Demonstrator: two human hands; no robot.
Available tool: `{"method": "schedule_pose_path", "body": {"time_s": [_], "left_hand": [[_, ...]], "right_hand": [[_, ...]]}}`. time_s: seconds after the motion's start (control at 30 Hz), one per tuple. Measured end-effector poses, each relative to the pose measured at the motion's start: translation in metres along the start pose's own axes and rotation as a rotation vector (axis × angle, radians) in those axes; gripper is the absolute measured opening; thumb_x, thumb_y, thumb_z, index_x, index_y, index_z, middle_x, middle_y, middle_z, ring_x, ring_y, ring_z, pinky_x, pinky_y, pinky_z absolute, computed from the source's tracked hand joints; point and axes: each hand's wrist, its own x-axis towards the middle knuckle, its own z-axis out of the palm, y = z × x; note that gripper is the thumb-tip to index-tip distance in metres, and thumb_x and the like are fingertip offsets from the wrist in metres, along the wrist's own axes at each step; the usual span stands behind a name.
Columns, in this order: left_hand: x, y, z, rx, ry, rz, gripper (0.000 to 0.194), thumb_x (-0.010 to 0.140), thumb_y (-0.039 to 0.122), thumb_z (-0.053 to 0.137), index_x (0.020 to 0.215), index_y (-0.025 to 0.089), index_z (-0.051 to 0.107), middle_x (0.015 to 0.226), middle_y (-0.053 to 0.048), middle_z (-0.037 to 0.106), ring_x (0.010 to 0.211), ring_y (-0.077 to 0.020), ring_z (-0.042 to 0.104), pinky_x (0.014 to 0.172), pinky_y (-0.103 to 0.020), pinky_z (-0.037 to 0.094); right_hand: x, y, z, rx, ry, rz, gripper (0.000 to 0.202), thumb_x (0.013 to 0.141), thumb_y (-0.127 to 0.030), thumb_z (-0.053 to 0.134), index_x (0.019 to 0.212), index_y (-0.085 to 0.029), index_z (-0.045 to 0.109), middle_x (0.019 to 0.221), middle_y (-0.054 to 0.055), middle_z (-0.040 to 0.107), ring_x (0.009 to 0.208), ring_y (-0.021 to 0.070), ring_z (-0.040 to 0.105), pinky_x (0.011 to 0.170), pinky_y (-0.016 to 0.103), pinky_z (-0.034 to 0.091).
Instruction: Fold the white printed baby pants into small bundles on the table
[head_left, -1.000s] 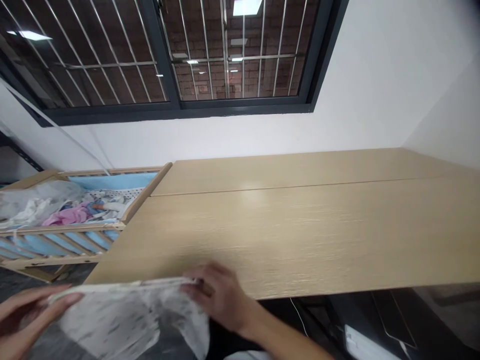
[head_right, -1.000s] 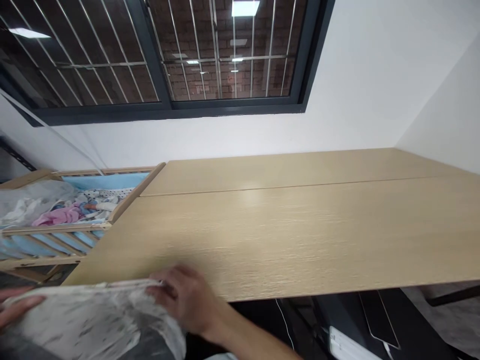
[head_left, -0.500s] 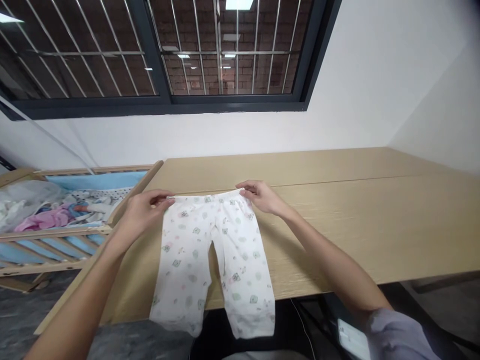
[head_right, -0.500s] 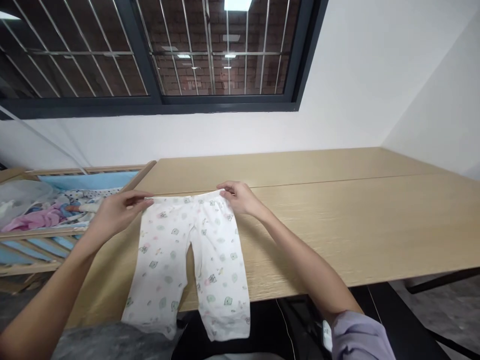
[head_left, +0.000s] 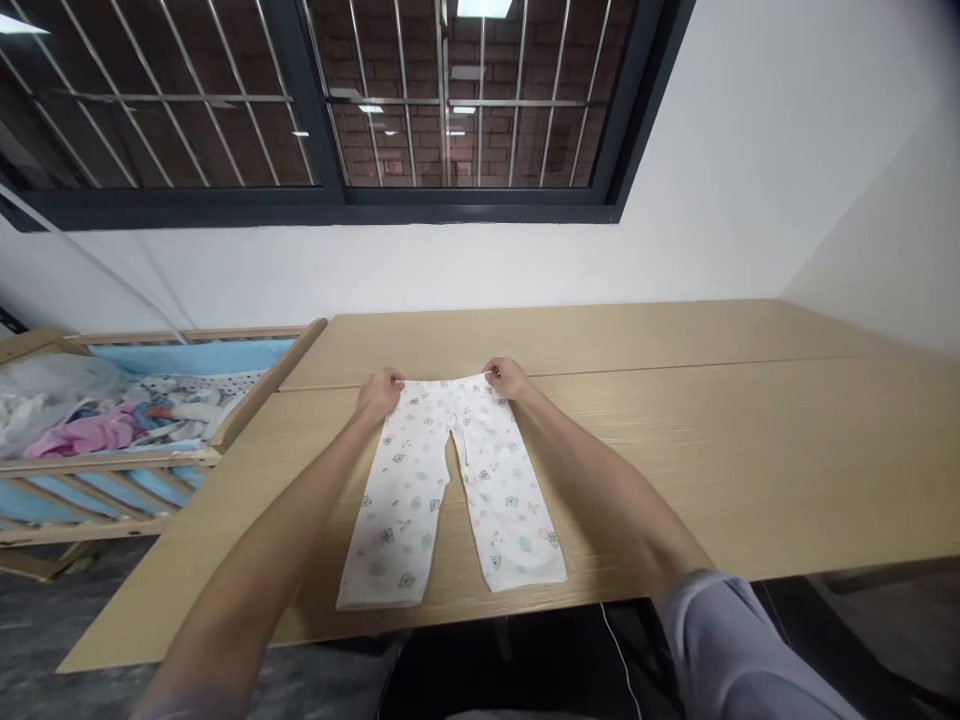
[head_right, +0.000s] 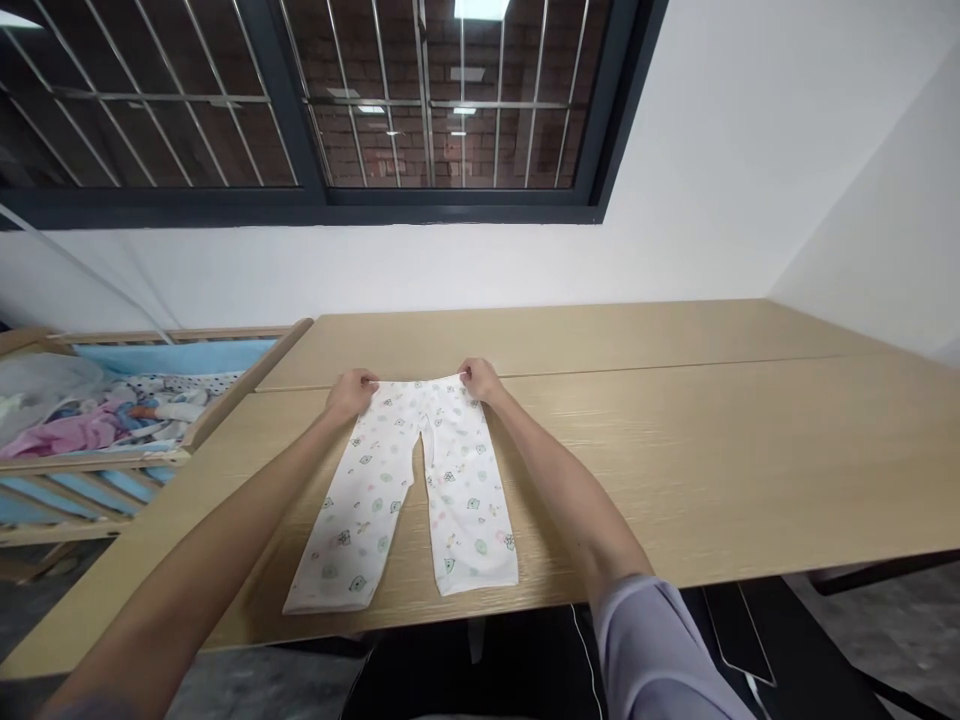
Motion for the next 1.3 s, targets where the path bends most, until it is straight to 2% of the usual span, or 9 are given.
{"method": "schedule_pose_path", "body": {"time_s": [0.2, 0.33, 0.43, 0.57, 0.73, 0.87, 1.0, 1.17, 1.3], "left_hand": [[-0.002, 0.008, 0.0, 0.086, -0.061, -0.042, 0.037, 0.095, 0.039, 0.063, 0.125, 0.018, 0.06, 0.127, -0.009, 0.063, 0.107, -0.0232, 0.065, 0.091, -0.045, 0.057], [-0.029, 0.045, -0.013, 0.149, -0.028, 0.021, 0.036, 0.097, 0.037, 0.059, 0.126, 0.016, 0.06, 0.133, -0.015, 0.059, 0.121, -0.0285, 0.058, 0.103, -0.051, 0.047], [-0.082, 0.092, -0.015, 0.175, -0.063, 0.151, 0.034, 0.098, 0.033, 0.052, 0.122, 0.01, 0.06, 0.131, -0.024, 0.06, 0.13, -0.0359, 0.051, 0.108, -0.05, 0.037], [-0.19, 0.15, 0.005, 0.16, -0.291, 0.341, 0.045, 0.092, 0.057, 0.054, 0.099, 0.016, 0.07, 0.087, -0.016, 0.073, 0.09, -0.0321, 0.07, 0.082, -0.047, 0.05], [-0.274, 0.178, 0.039, 0.182, -0.567, 0.454, 0.055, 0.096, 0.055, 0.039, 0.103, 0.011, 0.072, 0.088, -0.025, 0.073, 0.087, -0.0361, 0.071, 0.073, -0.052, 0.049], [-0.277, 0.18, 0.042, 0.152, -0.565, 0.396, 0.039, 0.092, 0.036, 0.045, 0.099, 0.011, 0.073, 0.092, -0.023, 0.074, 0.086, -0.0355, 0.071, 0.073, -0.049, 0.048], [-0.271, 0.168, 0.02, -0.005, -0.453, 0.339, 0.027, 0.086, 0.027, 0.046, 0.076, 0.017, 0.069, 0.075, -0.011, 0.071, 0.067, -0.0241, 0.065, 0.06, -0.036, 0.039], [-0.279, 0.128, -0.017, -0.368, -0.269, 0.165, 0.035, 0.09, 0.031, 0.043, 0.057, 0.022, 0.044, 0.051, 0.003, 0.043, 0.052, -0.013, 0.043, 0.053, -0.03, 0.025], [-0.297, 0.08, -0.038, -0.469, -0.22, -0.045, 0.042, 0.091, 0.047, 0.04, 0.057, 0.023, 0.042, 0.053, 0.003, 0.042, 0.055, -0.0138, 0.044, 0.054, -0.028, 0.028]], "right_hand": [[0.007, 0.014, 0.023, -0.036, -0.021, 0.039, 0.018, 0.086, -0.007, 0.061, 0.098, -0.011, 0.074, 0.094, 0.008, 0.073, 0.085, 0.0131, 0.061, 0.08, 0.021, 0.043], [0.011, 0.018, 0.026, -0.039, -0.027, 0.085, 0.022, 0.086, -0.009, 0.063, 0.107, -0.009, 0.071, 0.097, 0.01, 0.073, 0.085, 0.0127, 0.062, 0.077, 0.02, 0.044], [0.016, 0.02, 0.023, -0.037, -0.059, 0.109, 0.021, 0.085, -0.011, 0.067, 0.105, -0.009, 0.071, 0.095, 0.009, 0.073, 0.082, 0.0123, 0.062, 0.074, 0.019, 0.043], [0.022, 0.022, 0.018, -0.045, -0.115, 0.126, 0.015, 0.083, -0.014, 0.07, 0.096, -0.008, 0.073, 0.092, 0.011, 0.074, 0.08, 0.0136, 0.064, 0.07, 0.02, 0.043], [0.023, 0.021, 0.014, -0.059, -0.151, 0.126, 0.013, 0.082, -0.015, 0.069, 0.092, -0.009, 0.075, 0.092, 0.012, 0.075, 0.082, 0.0153, 0.066, 0.07, 0.021, 0.042], [0.021, 0.016, 0.011, -0.061, -0.168, 0.126, 0.01, 0.077, -0.012, 0.068, 0.084, -0.012, 0.075, 0.088, 0.009, 0.075, 0.082, 0.0166, 0.066, 0.069, 0.021, 0.043], [0.019, 0.0, 0.003, -0.026, -0.177, 0.128, 0.007, 0.069, -0.011, 0.069, 0.075, -0.012, 0.072, 0.075, 0.006, 0.072, 0.077, 0.0175, 0.065, 0.064, 0.021, 0.043], [0.021, -0.039, -0.003, 0.084, -0.152, 0.11, 0.011, 0.071, -0.018, 0.067, 0.08, -0.013, 0.072, 0.074, 0.003, 0.07, 0.066, 0.0132, 0.061, 0.057, 0.02, 0.042], [0.029, -0.079, 0.01, 0.117, -0.155, 0.094, 0.007, 0.073, -0.019, 0.066, 0.074, -0.013, 0.07, 0.064, 0.002, 0.064, 0.059, 0.012, 0.057, 0.053, 0.021, 0.04]]}}
